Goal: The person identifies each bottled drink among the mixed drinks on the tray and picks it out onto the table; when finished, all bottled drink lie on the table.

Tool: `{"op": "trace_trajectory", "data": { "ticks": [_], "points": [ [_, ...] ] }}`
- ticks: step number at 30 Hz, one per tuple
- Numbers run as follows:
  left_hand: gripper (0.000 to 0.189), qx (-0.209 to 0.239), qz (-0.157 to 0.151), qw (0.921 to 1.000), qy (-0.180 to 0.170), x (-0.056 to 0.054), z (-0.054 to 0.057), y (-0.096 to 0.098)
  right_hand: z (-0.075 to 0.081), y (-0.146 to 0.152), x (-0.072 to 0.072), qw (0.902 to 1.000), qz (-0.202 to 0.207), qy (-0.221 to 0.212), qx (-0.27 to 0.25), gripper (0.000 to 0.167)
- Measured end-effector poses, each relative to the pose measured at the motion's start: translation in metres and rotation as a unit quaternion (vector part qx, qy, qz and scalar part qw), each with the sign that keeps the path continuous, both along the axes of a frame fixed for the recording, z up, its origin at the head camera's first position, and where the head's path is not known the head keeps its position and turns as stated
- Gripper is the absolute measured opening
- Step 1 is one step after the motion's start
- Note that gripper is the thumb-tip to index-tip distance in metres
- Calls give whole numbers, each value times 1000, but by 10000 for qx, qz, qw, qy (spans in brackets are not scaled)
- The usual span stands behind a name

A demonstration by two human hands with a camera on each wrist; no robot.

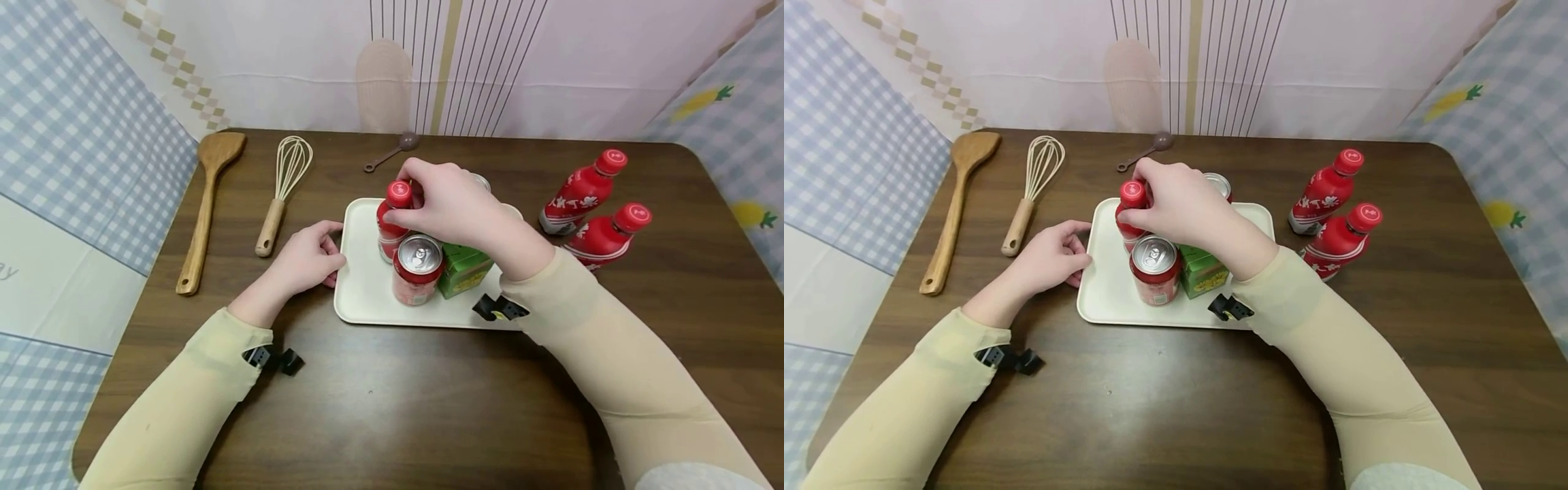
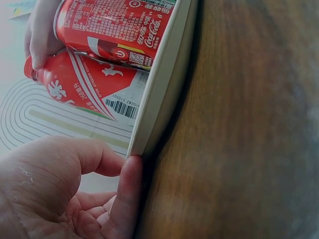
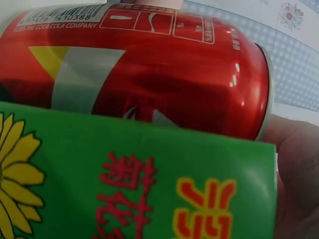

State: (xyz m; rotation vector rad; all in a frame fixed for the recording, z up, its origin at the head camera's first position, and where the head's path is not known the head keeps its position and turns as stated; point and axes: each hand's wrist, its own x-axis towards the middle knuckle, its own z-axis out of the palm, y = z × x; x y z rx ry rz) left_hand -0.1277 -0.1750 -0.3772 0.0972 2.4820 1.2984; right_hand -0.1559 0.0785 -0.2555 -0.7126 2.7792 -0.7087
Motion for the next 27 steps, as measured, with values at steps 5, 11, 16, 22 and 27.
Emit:
{"op": "trace_trajectory", "data": {
  "ticks": [5,11,16,22,27],
  "points": [
    [64,-28,-12,10000,27,1,0,0,0,-3,1,9998,-136,116,13,43],
    [64,18,4,10000,15,1,0,0,0,-4,-2,9995,-133,-98,-259,38],
    [65,39,25,10000,8,2,1,1,-1,1,-7,9967,62,-574,-562,35],
    [65,41,30,10000,1,2,1,1,0,7,-9,9885,351,-1193,-861,35],
    [64,-36,16,10000,19,2,0,0,-1,8,-8,9878,486,-1115,-972,38]
  ]
}}
